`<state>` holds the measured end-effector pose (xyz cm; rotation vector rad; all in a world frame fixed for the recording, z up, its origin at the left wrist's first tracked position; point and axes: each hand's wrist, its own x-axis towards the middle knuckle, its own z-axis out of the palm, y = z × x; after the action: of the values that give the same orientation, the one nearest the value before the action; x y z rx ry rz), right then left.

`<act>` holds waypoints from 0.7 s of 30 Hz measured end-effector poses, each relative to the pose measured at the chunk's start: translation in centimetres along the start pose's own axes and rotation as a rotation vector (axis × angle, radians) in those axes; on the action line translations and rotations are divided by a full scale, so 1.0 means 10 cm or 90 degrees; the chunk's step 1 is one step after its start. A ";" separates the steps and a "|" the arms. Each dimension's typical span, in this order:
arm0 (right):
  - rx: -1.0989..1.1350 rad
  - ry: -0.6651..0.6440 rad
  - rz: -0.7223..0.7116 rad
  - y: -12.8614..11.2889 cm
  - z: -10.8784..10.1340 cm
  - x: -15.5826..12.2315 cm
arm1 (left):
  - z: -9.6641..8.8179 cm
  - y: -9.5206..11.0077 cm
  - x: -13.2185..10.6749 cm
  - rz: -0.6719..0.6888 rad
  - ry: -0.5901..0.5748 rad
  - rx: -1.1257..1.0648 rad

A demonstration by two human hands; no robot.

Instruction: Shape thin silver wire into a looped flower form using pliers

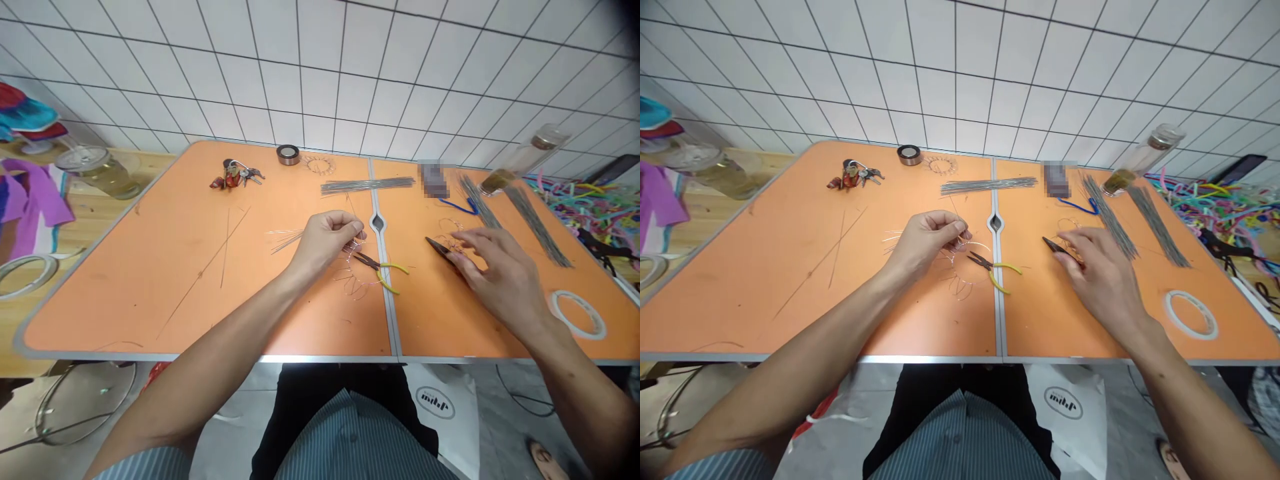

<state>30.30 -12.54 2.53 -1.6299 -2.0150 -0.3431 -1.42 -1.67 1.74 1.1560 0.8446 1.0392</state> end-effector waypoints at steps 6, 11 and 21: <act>0.027 -0.105 -0.266 -0.85 0.15 0.82 | 0.02 -0.02 -0.04 0.003 -0.101 0.103; -0.019 -0.119 -0.424 -0.82 0.33 1.18 | -0.01 -0.02 -0.03 0.009 -0.137 0.111; -0.035 -0.135 -0.412 -0.77 0.39 1.16 | -0.02 -0.05 -0.02 -0.004 -0.104 0.140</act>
<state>20.36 -2.79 6.54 -1.0319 -2.6883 -0.4682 -1.59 -1.85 1.25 1.4027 0.8458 0.8483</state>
